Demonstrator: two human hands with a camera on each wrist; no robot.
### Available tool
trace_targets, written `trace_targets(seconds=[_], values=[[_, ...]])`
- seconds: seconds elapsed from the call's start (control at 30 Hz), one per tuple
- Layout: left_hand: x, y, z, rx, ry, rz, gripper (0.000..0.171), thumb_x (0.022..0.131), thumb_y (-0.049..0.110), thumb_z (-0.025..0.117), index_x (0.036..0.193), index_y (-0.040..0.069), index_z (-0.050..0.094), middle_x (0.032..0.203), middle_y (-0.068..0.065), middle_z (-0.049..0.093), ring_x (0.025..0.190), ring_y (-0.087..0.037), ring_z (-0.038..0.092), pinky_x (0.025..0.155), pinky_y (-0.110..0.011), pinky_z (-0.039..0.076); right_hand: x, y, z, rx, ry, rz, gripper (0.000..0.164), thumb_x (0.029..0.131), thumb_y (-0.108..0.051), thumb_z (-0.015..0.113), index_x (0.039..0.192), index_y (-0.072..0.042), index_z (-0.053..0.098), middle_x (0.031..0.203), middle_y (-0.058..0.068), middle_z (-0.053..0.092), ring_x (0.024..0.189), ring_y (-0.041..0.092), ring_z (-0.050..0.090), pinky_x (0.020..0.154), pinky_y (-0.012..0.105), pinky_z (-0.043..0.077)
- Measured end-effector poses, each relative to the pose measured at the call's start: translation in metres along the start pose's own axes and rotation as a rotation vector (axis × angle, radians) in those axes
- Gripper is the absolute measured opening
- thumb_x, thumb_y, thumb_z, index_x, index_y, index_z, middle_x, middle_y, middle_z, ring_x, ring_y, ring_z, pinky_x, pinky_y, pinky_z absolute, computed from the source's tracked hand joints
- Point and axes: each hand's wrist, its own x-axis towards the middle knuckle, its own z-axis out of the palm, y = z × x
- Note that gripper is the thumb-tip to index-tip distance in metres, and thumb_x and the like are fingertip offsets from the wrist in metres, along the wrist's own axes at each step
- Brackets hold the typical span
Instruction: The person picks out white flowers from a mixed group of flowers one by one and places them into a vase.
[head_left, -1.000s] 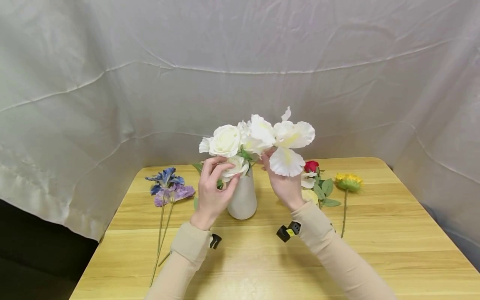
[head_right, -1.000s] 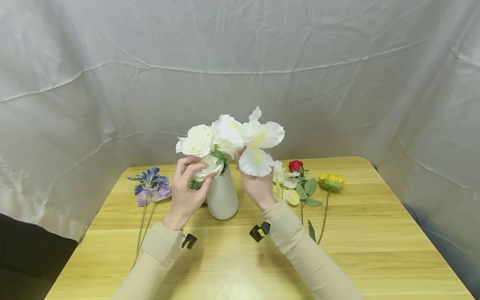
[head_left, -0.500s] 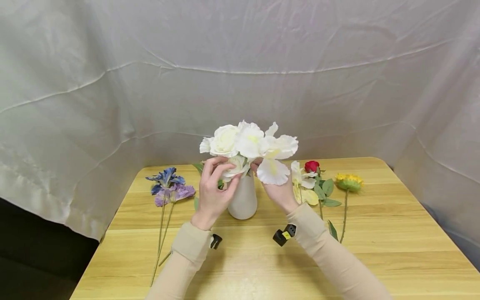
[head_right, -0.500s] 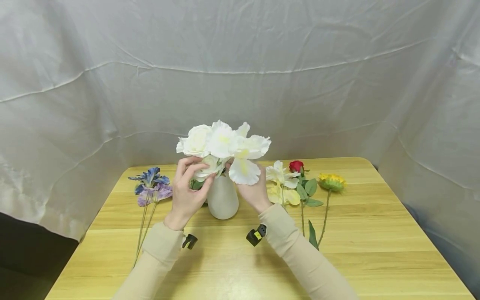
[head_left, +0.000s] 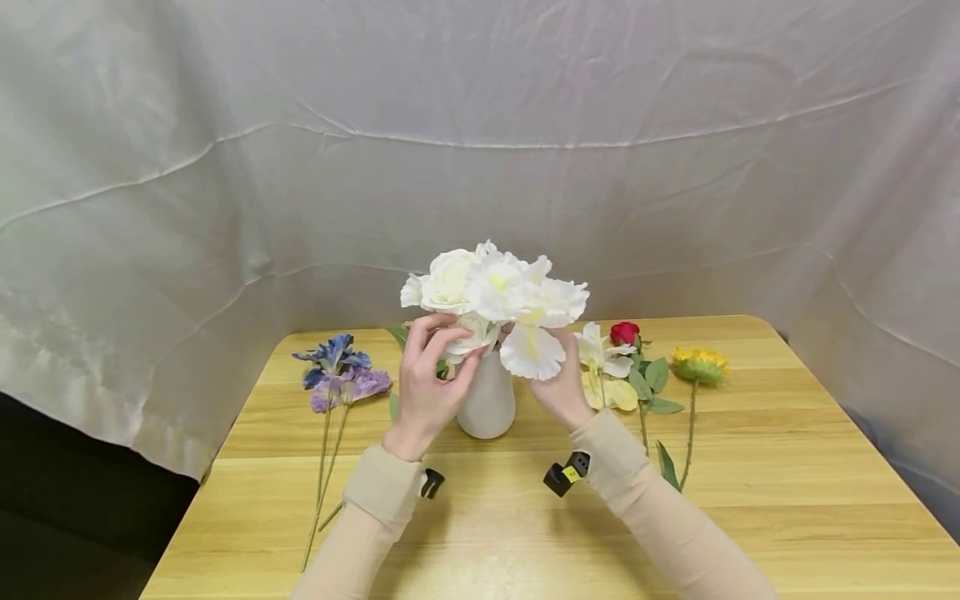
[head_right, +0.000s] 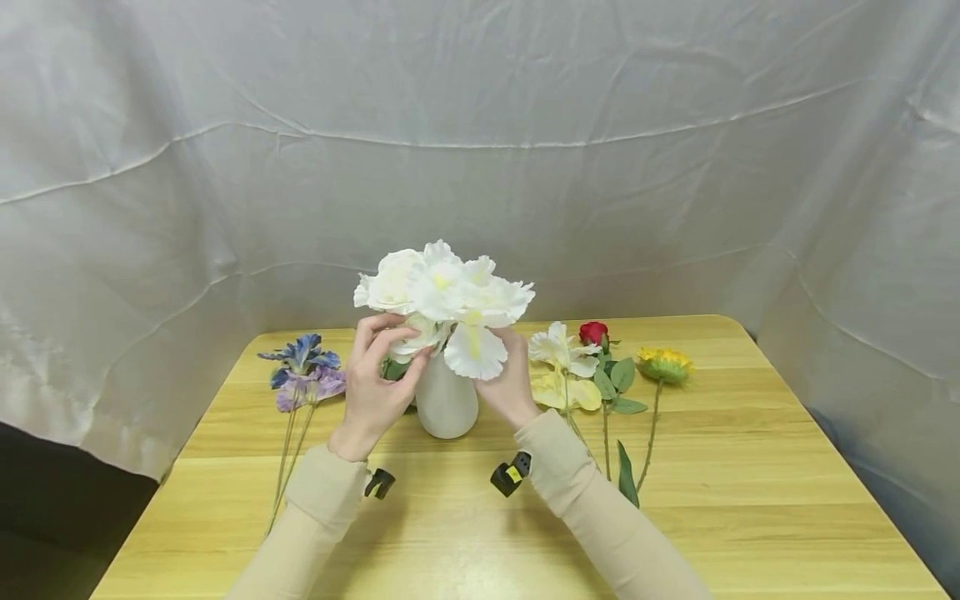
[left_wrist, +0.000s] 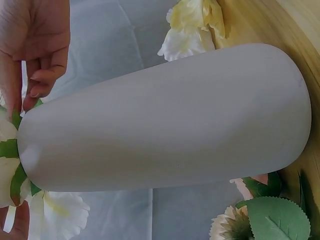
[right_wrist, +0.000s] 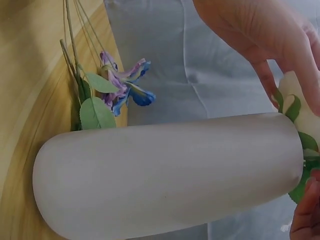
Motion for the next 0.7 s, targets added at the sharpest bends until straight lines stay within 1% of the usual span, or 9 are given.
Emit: trace_targets(seconds=[0.03,0.07,0.1,0.13,0.23,0.33,0.47,0.57,0.7], values=[[0.000,0.000,0.000,-0.001,0.001,0.000,0.022,0.079,0.013,0.074,0.098,0.006,0.065,0.115,-0.015,0.054,0.107,-0.024,0.053,0.085,-0.034,0.050,0.001,0.000,-0.001,0.002,0.003,-0.005,0.030,0.074,0.014,0.063,0.103,0.017,0.055,0.098,0.021,0.064,0.091,0.005,0.059,0.087,0.016,0.046],[0.000,0.000,0.000,-0.001,0.002,0.001,0.023,0.079,0.013,0.075,0.098,0.006,0.065,0.115,-0.015,0.054,0.108,-0.024,0.053,0.085,-0.034,0.050,0.002,0.000,-0.001,-0.085,0.022,-0.049,0.029,0.072,0.014,0.065,0.100,0.016,0.058,0.094,0.024,0.065,0.088,0.006,0.060,0.084,0.016,0.047],[0.000,0.000,0.000,-0.002,0.003,0.002,0.023,0.079,0.013,0.075,0.098,0.006,0.065,0.115,-0.015,0.054,0.108,-0.025,0.053,0.085,-0.034,0.050,0.004,0.000,-0.001,-0.240,0.080,-0.109,0.026,0.073,0.012,0.067,0.098,0.016,0.061,0.089,0.025,0.066,0.084,0.004,0.060,0.077,0.016,0.049],[0.001,0.000,0.000,-0.002,0.003,0.004,0.023,0.079,0.013,0.075,0.098,0.006,0.065,0.116,-0.015,0.054,0.108,-0.025,0.053,0.085,-0.034,0.050,0.005,0.000,-0.001,-0.250,0.092,-0.108,0.025,0.073,0.012,0.068,0.097,0.015,0.062,0.088,0.024,0.066,0.082,0.004,0.060,0.075,0.015,0.049],[0.001,0.000,0.000,-0.002,0.004,0.005,0.022,0.079,0.013,0.075,0.098,0.006,0.066,0.116,-0.015,0.054,0.108,-0.025,0.053,0.085,-0.034,0.050,0.010,-0.005,0.001,-0.192,0.093,-0.088,0.021,0.075,0.010,0.070,0.095,0.015,0.065,0.088,0.027,0.067,0.081,0.007,0.063,0.073,0.018,0.052],[0.000,0.000,0.000,-0.001,0.004,0.004,0.022,0.079,0.013,0.074,0.098,0.006,0.066,0.116,-0.015,0.054,0.108,-0.025,0.053,0.085,-0.034,0.050,0.012,-0.018,0.006,-0.206,0.093,-0.099,0.012,0.079,0.007,0.069,0.087,0.015,0.066,0.079,0.024,0.067,0.073,0.003,0.060,0.066,0.015,0.051],[0.000,0.000,0.000,-0.001,0.004,0.000,0.022,0.079,0.013,0.074,0.098,0.006,0.066,0.116,-0.015,0.054,0.108,-0.024,0.053,0.085,-0.034,0.050,0.012,-0.031,0.011,-0.264,0.080,-0.141,0.007,0.077,0.008,0.068,0.079,0.015,0.065,0.070,0.022,0.065,0.063,-0.001,0.053,0.058,0.014,0.045],[-0.001,0.000,0.000,-0.003,0.004,-0.002,0.022,0.079,0.011,0.074,0.099,0.006,0.066,0.116,-0.015,0.054,0.108,-0.025,0.053,0.085,-0.035,0.050,0.012,-0.032,0.013,-0.260,0.067,-0.141,0.010,0.076,0.011,0.068,0.084,0.017,0.065,0.076,0.027,0.066,0.068,-0.001,0.055,0.062,0.013,0.047],[-0.001,0.000,0.001,-0.006,0.007,0.002,0.022,0.078,0.009,0.074,0.099,0.007,0.066,0.116,-0.015,0.054,0.107,-0.025,0.053,0.084,-0.035,0.050,0.012,-0.031,0.014,-0.299,0.054,-0.139,0.011,0.078,0.008,0.068,0.088,0.014,0.067,0.080,0.025,0.068,0.074,0.003,0.058,0.068,0.014,0.048]])
